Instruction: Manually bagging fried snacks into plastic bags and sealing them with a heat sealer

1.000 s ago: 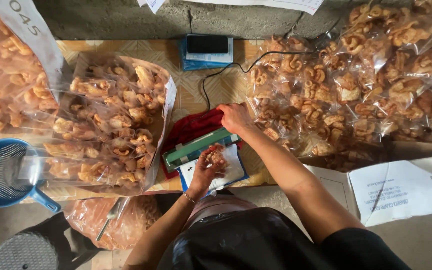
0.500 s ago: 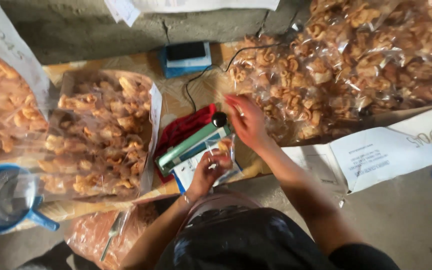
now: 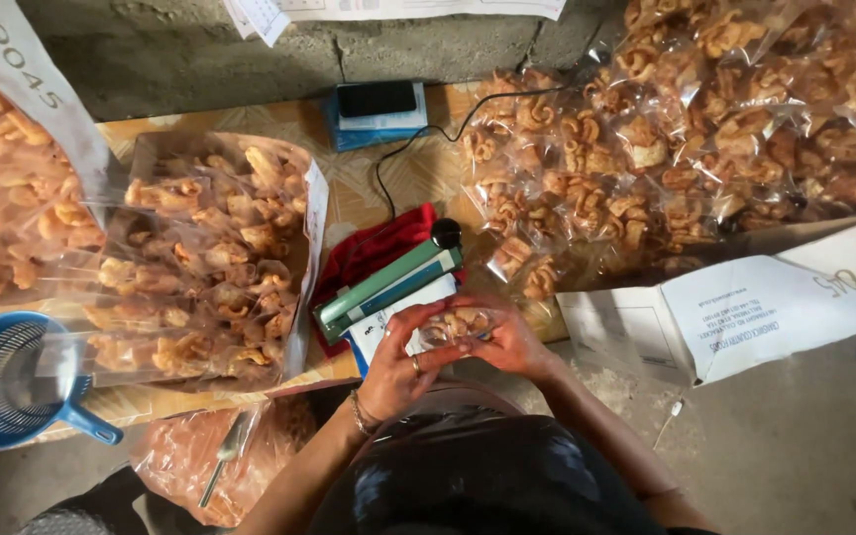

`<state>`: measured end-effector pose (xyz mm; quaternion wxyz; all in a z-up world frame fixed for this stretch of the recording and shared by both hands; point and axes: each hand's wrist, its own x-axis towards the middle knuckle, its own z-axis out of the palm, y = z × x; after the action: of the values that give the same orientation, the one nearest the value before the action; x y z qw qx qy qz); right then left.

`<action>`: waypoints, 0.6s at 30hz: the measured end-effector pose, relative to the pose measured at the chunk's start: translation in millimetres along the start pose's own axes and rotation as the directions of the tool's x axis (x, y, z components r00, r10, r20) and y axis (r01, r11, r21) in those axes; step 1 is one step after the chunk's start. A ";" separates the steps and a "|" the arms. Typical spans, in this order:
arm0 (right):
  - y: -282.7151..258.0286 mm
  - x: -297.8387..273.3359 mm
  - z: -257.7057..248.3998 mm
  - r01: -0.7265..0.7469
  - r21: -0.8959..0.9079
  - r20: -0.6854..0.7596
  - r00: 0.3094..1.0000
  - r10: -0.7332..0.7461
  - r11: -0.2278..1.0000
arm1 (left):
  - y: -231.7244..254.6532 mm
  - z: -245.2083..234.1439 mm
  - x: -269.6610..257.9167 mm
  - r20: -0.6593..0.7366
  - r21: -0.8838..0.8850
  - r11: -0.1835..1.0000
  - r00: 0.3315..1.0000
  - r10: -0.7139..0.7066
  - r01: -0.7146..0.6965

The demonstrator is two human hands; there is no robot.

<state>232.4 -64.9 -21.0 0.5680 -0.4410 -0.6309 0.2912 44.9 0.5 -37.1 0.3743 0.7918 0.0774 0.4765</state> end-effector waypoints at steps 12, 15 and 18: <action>110.1 -35.0 -20.9 -0.157 -0.306 0.105 0.975 0.198 0.939 | 6.3 -24.6 -39.0 0.000 0.132 0.960 0.968 -0.250 0.248; 178.5 -28.2 -28.4 -0.136 -0.713 -0.125 0.990 0.066 0.688 | -6.3 -30.7 -79.8 0.096 0.165 0.923 0.925 -0.367 0.348; 185.4 10.7 -17.6 -0.346 -0.787 -0.070 0.873 0.483 0.510 | -2.0 -29.1 -83.9 0.054 0.217 0.907 0.923 -0.381 0.362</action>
<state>291.8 24.2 -173.8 0.1808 -0.7556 -0.6115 0.1498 -23.1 -23.2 -89.1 0.3787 0.8184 0.2570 0.3476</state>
